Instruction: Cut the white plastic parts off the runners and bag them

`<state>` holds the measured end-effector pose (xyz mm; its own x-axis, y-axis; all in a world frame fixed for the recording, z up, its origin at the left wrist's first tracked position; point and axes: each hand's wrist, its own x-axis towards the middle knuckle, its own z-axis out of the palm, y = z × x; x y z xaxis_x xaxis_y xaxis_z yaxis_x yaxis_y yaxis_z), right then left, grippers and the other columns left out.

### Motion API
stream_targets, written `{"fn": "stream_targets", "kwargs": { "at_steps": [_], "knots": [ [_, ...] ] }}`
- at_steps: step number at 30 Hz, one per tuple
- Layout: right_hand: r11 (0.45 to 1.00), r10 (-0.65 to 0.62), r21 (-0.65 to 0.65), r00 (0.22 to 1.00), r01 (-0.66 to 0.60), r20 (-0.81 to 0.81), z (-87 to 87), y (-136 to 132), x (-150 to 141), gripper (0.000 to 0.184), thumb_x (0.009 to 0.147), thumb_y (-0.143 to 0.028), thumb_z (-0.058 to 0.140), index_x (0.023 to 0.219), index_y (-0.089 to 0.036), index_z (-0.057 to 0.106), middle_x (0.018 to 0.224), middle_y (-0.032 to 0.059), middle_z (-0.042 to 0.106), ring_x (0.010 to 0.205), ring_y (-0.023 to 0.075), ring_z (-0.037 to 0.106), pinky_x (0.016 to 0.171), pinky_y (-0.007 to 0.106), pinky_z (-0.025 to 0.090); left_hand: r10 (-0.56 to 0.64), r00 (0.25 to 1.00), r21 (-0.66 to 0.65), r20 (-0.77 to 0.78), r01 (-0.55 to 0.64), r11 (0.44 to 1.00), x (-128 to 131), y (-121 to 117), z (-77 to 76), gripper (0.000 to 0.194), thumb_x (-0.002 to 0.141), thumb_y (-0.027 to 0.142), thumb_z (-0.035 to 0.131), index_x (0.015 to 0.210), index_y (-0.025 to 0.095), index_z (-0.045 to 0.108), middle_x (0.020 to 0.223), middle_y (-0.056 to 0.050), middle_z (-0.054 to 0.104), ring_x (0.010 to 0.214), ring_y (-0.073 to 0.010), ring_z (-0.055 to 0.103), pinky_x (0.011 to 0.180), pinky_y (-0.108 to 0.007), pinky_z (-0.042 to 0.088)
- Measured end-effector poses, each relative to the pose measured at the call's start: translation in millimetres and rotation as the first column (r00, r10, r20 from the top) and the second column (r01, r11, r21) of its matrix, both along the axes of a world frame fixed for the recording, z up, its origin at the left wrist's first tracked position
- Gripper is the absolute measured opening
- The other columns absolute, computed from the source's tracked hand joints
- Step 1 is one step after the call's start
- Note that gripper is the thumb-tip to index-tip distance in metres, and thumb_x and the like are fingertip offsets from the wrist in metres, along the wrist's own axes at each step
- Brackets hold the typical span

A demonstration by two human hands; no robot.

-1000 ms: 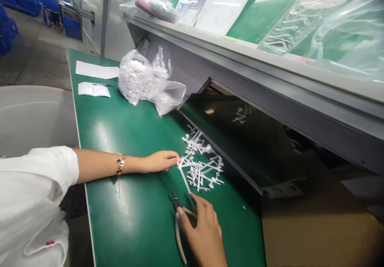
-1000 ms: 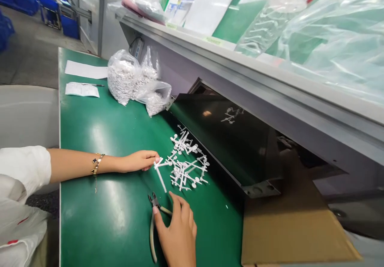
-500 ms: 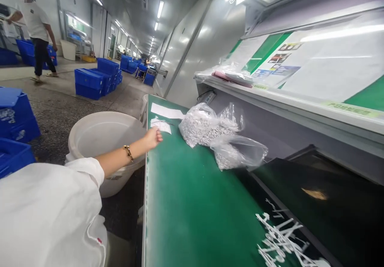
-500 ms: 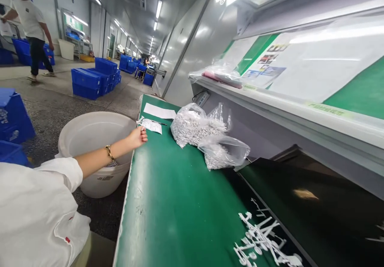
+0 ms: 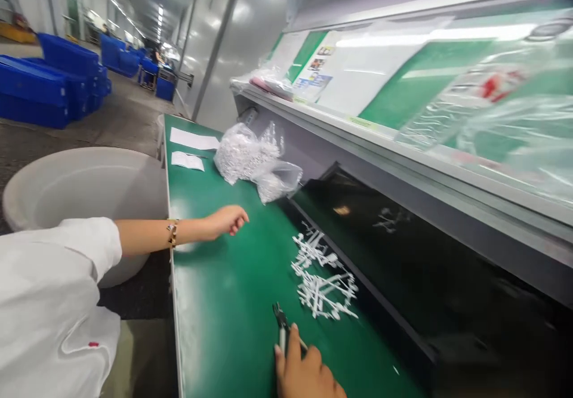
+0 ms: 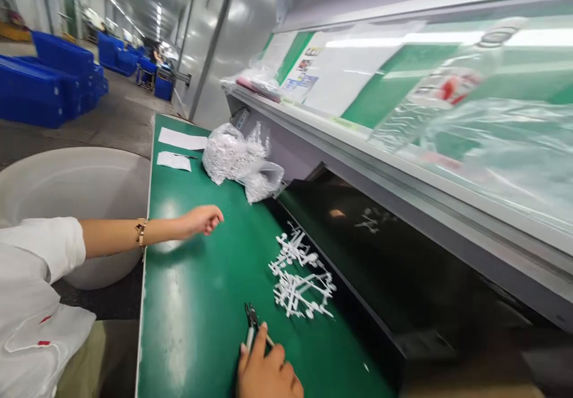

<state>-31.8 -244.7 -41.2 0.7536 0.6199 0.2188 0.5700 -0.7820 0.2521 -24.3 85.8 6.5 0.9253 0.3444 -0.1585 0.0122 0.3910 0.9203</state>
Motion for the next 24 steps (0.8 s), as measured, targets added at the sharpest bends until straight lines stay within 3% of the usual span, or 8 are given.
{"fn": "stream_targets", "kwargs": {
  "at_steps": [2,5,10,13,16,20,22,24],
  "knots": [
    [0.999,-0.023,-0.038,0.994,0.027,0.106,2.0,12.3,-7.9,0.044,0.088,-0.035,0.042,0.118,-0.013,0.066,0.083,0.0181,0.062,0.065,0.0295,0.062,0.054,0.041,0.047,-0.226,0.973,0.33,-0.043,0.227,0.916,25.1,-49.6,-17.8,0.013,0.08,0.018,0.042,0.077,0.017,0.054,0.061,0.003,0.049,0.051,-0.0086,0.043,0.049,-0.02,0.035],
    [0.996,-0.077,-0.029,0.984,0.083,0.16,8.7,28.6,-18.3,0.044,0.089,-0.031,0.041,0.121,-0.01,0.063,0.09,0.0204,0.061,0.077,0.0316,0.061,0.058,0.04,0.048,-0.246,0.969,0.661,-0.01,0.19,0.726,60.4,-96.6,-41.8,0.01,0.084,0.024,0.046,0.085,0.017,0.054,0.074,0.001,0.054,0.068,-0.0111,0.049,0.064,-0.022,0.04],
    [0.979,-0.201,-0.027,0.98,0.2,-0.018,22.2,41.6,-24.7,0.044,0.091,-0.031,0.043,0.128,-0.013,0.058,0.101,0.0189,0.059,0.091,0.0304,0.057,0.069,0.04,0.049,-0.25,0.968,0.907,-0.005,0.109,0.406,95.5,-120.1,-48.3,0.045,0.081,0.055,0.055,0.109,0.02,0.05,0.109,-0.004,0.053,0.084,-0.0152,0.055,0.072,-0.026,0.044],
    [0.971,-0.241,-0.037,0.965,0.238,-0.104,28.0,45.2,-25.4,0.046,0.092,-0.031,0.044,0.132,-0.012,0.054,0.107,0.0189,0.058,0.097,0.0309,0.055,0.076,0.041,0.048,-0.315,0.947,0.952,-0.06,0.15,0.268,99.6,-120.9,-46.6,0.039,0.08,0.051,0.058,0.106,0.022,0.054,0.105,-0.002,0.057,0.084,-0.0159,0.057,0.072,-0.026,0.045],
    [0.967,-0.253,-0.032,0.956,0.251,-0.147,30.2,47.6,-25.4,0.047,0.092,-0.032,0.042,0.133,-0.012,0.052,0.11,0.0191,0.057,0.099,0.0319,0.054,0.079,0.043,0.047,-0.311,0.95,0.923,0.011,0.11,0.369,102.9,-117.7,-50.9,0.024,0.081,0.038,0.061,0.098,0.021,0.062,0.095,-0.002,0.062,0.085,-0.016,0.059,0.076,-0.025,0.045],
    [0.965,-0.258,-0.004,0.952,0.261,-0.166,30.0,48.3,-24.7,0.047,0.093,-0.032,0.042,0.134,-0.012,0.052,0.113,0.0192,0.056,0.101,0.0319,0.053,0.081,0.044,0.046,0.019,0.99,0.617,0.142,-0.103,0.78,112.1,-107.6,-59.2,0.01,0.074,0.021,0.068,0.082,0.016,0.064,0.08,-0.003,0.063,0.079,-0.0153,0.06,0.078,-0.026,0.046],
    [0.964,-0.259,0.012,0.953,0.264,-0.156,28.9,47.4,-24.2,0.047,0.092,-0.033,0.042,0.134,-0.013,0.052,0.113,0.019,0.056,0.101,0.0314,0.053,0.081,0.043,0.046,0.152,0.979,0.469,0.136,-0.199,0.86,115.5,-101.2,-60.7,0.009,0.079,0.021,0.064,0.085,0.014,0.062,0.076,-0.003,0.064,0.075,-0.0148,0.062,0.074,-0.026,0.047],
    [0.963,-0.262,0.027,0.955,0.268,-0.139,27.0,45.9,-23.6,0.048,0.092,-0.034,0.044,0.134,-0.013,0.052,0.11,0.0184,0.057,0.1,0.0307,0.053,0.08,0.042,0.046,0.219,0.965,0.407,0.141,-0.258,0.876,115.9,-96.1,-59.8,0.012,0.086,0.023,0.055,0.093,0.013,0.059,0.082,-0.005,0.065,0.078,-0.0146,0.064,0.072,-0.025,0.049]
  ]
}}
